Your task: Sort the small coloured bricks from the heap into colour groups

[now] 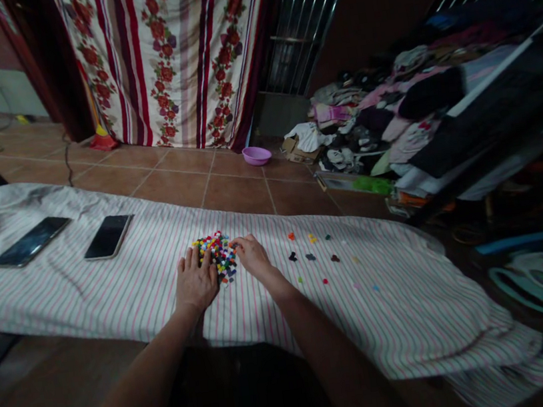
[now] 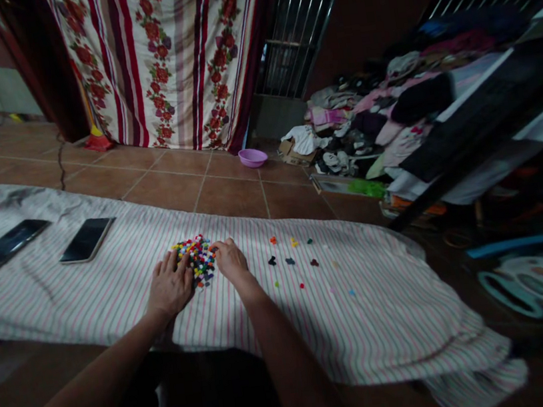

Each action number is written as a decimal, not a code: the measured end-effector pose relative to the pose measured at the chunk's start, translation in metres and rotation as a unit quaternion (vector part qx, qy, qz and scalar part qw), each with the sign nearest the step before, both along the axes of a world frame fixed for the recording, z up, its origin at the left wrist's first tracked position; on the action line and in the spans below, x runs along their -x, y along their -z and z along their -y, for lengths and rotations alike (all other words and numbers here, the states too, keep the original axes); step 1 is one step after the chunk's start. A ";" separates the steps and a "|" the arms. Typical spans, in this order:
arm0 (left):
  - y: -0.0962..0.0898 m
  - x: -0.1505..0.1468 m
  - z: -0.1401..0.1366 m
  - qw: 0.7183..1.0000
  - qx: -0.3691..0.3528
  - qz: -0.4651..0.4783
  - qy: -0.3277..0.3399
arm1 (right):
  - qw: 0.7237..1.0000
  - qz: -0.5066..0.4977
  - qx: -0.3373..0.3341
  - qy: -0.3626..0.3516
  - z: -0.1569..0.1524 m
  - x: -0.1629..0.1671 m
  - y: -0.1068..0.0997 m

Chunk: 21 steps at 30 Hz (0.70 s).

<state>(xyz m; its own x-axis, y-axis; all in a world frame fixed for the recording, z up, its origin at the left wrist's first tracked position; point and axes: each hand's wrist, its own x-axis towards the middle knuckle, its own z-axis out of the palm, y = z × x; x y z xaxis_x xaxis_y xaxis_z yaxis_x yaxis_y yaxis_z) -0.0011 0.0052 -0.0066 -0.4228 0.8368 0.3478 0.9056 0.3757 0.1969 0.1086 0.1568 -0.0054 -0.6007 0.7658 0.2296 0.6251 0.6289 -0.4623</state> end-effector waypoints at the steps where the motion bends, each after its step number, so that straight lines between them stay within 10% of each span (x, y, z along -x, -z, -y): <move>1: -0.001 0.000 0.000 1.000 0.003 0.001 0.000 | 1.000 -0.003 -0.001 -0.006 0.000 -0.001 0.000; 21: 0.001 0.001 0.000 1.000 0.009 -0.022 -0.001 | 0.981 -0.193 0.025 -0.014 0.007 -0.009 0.009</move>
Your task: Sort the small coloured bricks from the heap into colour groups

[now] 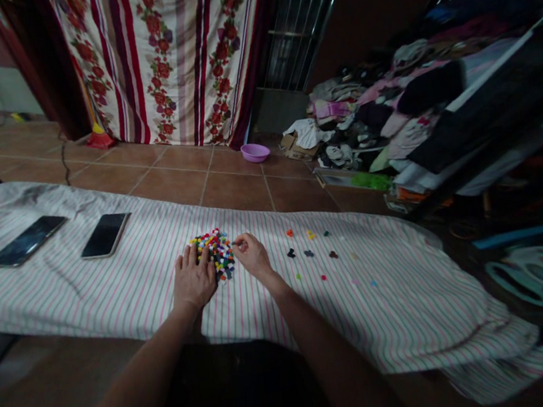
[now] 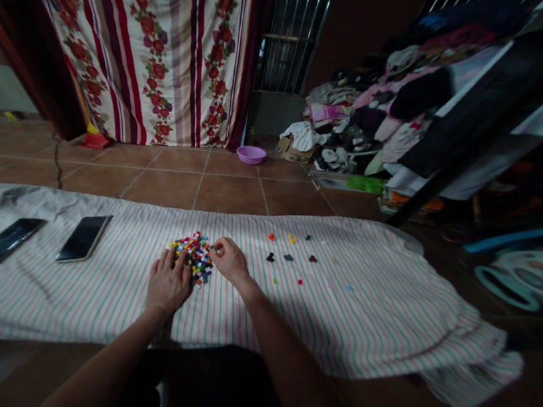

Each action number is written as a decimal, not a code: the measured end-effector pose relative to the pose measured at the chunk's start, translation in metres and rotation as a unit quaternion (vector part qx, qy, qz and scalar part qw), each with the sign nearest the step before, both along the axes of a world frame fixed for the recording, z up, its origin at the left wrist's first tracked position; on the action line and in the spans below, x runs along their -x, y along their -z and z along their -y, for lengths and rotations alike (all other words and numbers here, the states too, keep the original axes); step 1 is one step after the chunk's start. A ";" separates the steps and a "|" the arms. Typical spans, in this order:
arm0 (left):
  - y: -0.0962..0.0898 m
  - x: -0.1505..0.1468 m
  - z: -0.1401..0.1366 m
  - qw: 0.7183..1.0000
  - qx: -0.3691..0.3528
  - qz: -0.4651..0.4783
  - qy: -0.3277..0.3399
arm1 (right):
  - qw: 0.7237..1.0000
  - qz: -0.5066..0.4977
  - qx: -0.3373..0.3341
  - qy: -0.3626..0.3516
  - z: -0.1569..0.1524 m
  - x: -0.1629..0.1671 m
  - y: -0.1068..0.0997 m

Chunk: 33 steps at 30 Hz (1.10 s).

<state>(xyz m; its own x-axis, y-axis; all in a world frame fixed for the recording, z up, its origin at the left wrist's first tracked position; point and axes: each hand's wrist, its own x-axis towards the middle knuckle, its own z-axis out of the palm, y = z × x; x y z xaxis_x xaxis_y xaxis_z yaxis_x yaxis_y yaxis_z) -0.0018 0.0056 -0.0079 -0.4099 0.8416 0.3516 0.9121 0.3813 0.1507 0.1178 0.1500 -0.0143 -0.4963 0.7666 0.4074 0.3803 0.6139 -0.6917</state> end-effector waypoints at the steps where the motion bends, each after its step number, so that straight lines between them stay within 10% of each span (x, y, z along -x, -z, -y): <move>1: 0.000 0.000 0.000 1.000 -0.001 0.000 -0.001 | 1.000 -0.011 0.015 0.002 0.001 -0.001 0.001; 15: -0.002 0.000 0.001 1.000 0.005 -0.003 -0.005 | 0.988 -0.085 0.131 -0.001 0.040 -0.034 0.006; 33: -0.003 0.003 0.006 0.999 -0.008 0.026 0.035 | 0.986 -0.077 0.033 0.146 0.027 -0.148 0.001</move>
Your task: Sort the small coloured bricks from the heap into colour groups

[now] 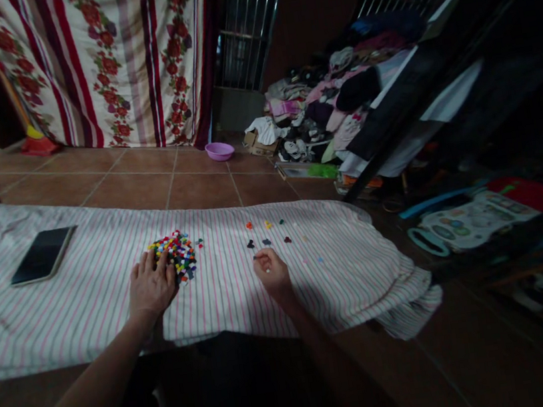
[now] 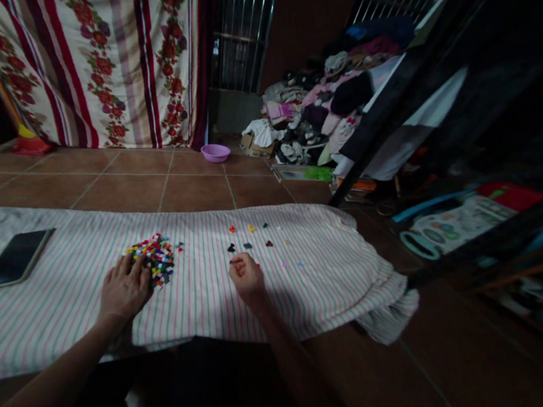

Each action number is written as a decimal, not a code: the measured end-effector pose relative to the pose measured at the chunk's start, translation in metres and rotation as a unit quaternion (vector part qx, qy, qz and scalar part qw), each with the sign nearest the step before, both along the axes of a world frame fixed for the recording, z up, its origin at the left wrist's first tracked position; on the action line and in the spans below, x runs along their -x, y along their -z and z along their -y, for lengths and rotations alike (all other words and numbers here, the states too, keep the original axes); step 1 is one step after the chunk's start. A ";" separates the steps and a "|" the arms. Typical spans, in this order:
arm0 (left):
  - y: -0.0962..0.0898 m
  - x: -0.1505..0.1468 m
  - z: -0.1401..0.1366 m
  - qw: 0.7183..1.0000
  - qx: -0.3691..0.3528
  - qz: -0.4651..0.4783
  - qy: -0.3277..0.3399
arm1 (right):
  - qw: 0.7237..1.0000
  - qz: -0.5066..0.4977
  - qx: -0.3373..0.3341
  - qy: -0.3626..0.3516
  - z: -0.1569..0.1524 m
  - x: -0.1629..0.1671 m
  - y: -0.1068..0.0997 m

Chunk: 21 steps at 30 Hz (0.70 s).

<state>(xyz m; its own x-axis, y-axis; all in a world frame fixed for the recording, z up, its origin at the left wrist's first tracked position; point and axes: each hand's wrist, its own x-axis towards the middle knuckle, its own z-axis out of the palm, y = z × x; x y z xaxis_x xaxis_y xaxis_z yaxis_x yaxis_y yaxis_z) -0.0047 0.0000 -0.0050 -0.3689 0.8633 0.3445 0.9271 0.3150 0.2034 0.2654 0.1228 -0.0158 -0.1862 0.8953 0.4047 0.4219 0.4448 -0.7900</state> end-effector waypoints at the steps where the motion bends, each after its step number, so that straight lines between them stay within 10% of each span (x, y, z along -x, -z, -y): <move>1: 0.000 0.000 0.000 1.000 0.003 -0.001 0.000 | 1.000 -0.001 -0.006 0.026 -0.008 -0.008 0.000; 21: -0.001 0.000 -0.001 0.999 0.028 -0.019 -0.015 | 0.985 0.104 -0.006 0.135 -0.055 -0.021 0.011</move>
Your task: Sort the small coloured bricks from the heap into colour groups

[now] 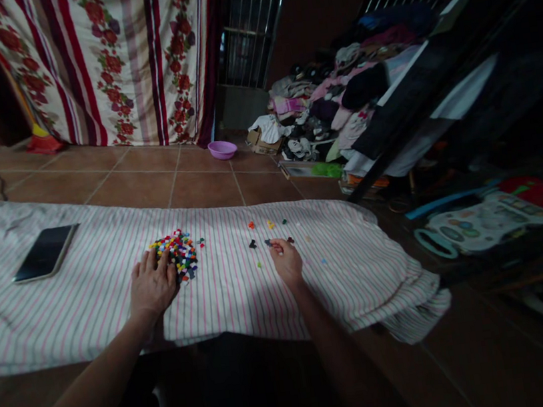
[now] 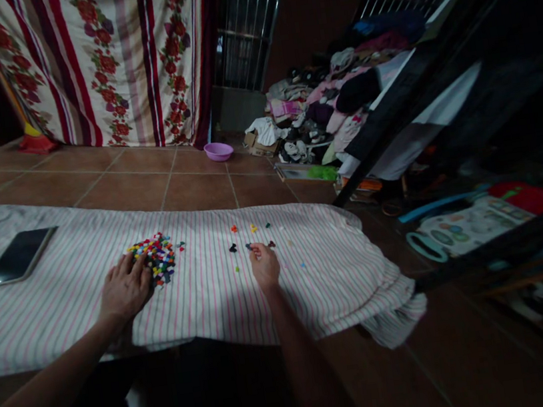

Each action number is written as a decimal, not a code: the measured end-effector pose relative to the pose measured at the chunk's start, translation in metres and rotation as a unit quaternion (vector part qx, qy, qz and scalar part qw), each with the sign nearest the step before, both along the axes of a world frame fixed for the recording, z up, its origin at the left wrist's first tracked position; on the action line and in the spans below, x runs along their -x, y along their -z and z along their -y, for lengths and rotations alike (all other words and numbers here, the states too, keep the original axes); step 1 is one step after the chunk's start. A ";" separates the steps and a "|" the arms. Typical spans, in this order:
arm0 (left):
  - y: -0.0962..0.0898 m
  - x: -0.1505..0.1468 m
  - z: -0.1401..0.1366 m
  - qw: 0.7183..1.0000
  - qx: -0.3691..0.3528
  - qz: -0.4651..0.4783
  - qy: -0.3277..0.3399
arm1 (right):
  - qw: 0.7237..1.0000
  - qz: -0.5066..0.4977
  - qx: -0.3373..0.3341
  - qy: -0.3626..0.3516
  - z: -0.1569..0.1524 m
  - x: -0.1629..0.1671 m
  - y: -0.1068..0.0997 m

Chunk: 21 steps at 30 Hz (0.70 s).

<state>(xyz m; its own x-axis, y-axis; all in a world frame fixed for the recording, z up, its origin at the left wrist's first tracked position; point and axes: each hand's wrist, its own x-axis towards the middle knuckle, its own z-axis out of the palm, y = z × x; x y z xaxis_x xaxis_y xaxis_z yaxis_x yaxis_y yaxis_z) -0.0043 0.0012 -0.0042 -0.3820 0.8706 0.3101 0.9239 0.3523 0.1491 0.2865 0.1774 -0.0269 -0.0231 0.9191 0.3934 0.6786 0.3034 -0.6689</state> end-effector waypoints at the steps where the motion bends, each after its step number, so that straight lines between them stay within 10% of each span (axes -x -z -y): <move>1: 0.000 0.000 0.000 1.000 -0.004 0.002 -0.001 | 1.000 0.002 -0.003 0.000 0.001 0.000 0.000; 21: 0.003 0.001 0.000 1.000 -0.016 0.008 0.003 | 0.999 0.019 -0.034 0.007 0.002 -0.001 0.007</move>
